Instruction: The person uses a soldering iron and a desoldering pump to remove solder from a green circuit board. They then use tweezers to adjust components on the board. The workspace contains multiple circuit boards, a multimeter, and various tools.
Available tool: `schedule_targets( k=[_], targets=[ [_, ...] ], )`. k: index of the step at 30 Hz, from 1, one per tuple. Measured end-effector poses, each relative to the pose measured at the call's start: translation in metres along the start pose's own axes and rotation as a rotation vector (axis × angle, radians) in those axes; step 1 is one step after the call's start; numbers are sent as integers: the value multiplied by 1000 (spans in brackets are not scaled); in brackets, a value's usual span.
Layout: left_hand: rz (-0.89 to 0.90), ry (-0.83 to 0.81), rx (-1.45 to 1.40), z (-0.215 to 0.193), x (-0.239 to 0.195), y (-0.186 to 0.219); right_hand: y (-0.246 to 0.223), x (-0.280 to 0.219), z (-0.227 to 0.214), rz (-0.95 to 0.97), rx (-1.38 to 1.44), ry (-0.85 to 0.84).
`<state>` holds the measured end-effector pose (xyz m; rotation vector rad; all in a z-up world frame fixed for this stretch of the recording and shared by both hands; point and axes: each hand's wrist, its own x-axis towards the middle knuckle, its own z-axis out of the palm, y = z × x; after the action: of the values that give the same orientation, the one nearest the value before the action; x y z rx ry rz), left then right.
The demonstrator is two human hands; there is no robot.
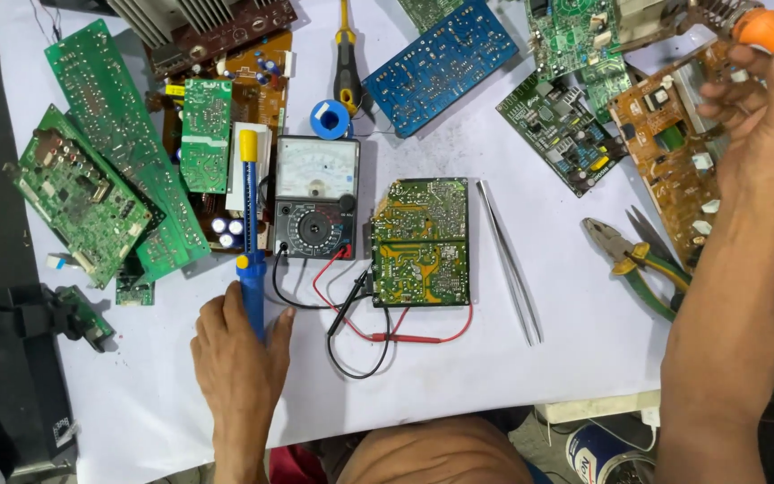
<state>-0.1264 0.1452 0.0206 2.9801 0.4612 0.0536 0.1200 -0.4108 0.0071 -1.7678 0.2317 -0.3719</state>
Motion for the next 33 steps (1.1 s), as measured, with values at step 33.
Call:
schedule_targets(
  k=[33],
  targets=[
    [814,-491,-304,42,-22,142,-94,-228,119,-362,350,-799]
  ],
)
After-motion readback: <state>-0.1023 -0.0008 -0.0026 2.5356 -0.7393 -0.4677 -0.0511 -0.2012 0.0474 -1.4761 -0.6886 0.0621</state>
